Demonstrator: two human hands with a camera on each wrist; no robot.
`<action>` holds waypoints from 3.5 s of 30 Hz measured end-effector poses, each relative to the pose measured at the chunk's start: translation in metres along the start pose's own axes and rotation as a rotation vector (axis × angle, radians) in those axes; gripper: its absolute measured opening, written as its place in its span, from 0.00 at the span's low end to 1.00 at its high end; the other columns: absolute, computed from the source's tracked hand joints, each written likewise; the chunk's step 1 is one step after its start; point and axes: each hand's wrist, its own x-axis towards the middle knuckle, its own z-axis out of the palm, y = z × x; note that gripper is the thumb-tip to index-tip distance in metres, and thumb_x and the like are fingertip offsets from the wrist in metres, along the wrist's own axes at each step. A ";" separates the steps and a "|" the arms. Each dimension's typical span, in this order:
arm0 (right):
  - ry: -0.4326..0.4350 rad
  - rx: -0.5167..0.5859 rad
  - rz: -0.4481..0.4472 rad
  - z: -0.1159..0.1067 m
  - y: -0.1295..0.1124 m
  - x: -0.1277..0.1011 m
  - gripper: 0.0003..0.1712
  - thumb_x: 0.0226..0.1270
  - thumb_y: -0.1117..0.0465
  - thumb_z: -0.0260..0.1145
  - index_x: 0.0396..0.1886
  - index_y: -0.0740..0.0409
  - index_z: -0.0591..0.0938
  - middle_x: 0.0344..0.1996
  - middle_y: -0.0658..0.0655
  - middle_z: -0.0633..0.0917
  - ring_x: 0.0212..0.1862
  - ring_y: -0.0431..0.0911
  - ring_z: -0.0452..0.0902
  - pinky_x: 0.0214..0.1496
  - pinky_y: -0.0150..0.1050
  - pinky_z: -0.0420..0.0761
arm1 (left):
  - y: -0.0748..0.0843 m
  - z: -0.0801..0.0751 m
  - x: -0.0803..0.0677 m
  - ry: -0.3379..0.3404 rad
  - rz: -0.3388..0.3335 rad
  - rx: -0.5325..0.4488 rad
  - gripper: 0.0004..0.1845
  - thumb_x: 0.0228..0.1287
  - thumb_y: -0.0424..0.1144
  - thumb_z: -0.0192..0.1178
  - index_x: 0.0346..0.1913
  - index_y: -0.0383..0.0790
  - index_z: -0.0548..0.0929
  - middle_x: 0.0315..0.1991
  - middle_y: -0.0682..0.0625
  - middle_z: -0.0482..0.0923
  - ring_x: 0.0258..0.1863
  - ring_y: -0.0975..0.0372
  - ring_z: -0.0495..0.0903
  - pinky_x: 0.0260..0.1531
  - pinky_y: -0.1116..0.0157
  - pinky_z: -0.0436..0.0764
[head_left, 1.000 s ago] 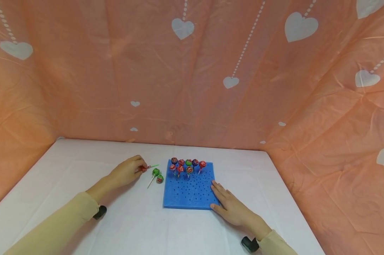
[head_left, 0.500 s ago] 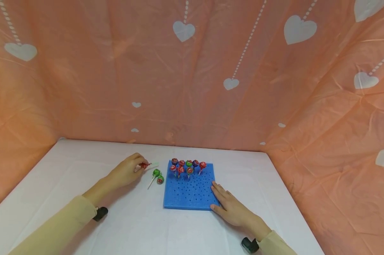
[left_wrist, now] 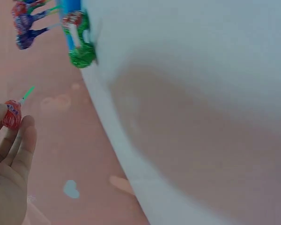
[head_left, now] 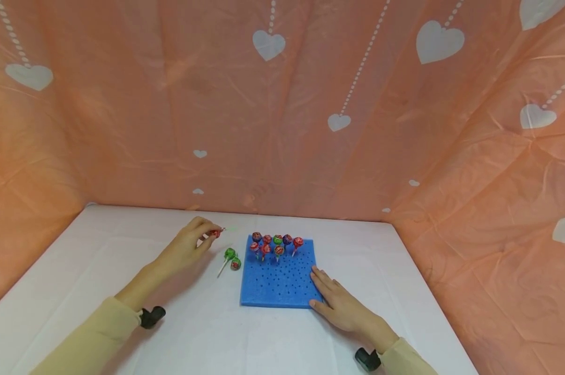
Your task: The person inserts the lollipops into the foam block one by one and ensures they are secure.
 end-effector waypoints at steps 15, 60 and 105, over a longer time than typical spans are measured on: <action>0.001 -0.010 0.009 0.000 -0.001 0.000 0.44 0.83 0.37 0.50 0.84 0.58 0.53 0.85 0.54 0.48 0.84 0.55 0.43 0.81 0.60 0.50 | 0.041 0.005 0.015 0.116 0.047 -0.064 0.19 0.64 0.22 0.66 0.57 0.33 0.84 0.51 0.41 0.79 0.38 0.51 0.82 0.37 0.54 0.87; 0.001 -0.016 0.000 0.000 0.001 0.000 0.43 0.83 0.38 0.50 0.84 0.59 0.54 0.85 0.55 0.48 0.83 0.56 0.44 0.81 0.61 0.51 | 0.109 0.071 0.069 0.000 0.121 -0.253 0.12 0.69 0.30 0.66 0.54 0.36 0.85 0.50 0.45 0.82 0.44 0.57 0.83 0.40 0.57 0.87; 0.004 -0.007 0.008 -0.002 -0.003 -0.001 0.43 0.83 0.39 0.51 0.84 0.59 0.54 0.85 0.53 0.48 0.84 0.54 0.44 0.81 0.60 0.51 | 0.098 0.101 0.067 -0.237 0.141 0.128 0.07 0.69 0.36 0.69 0.47 0.39 0.89 0.47 0.46 0.84 0.49 0.53 0.81 0.49 0.59 0.86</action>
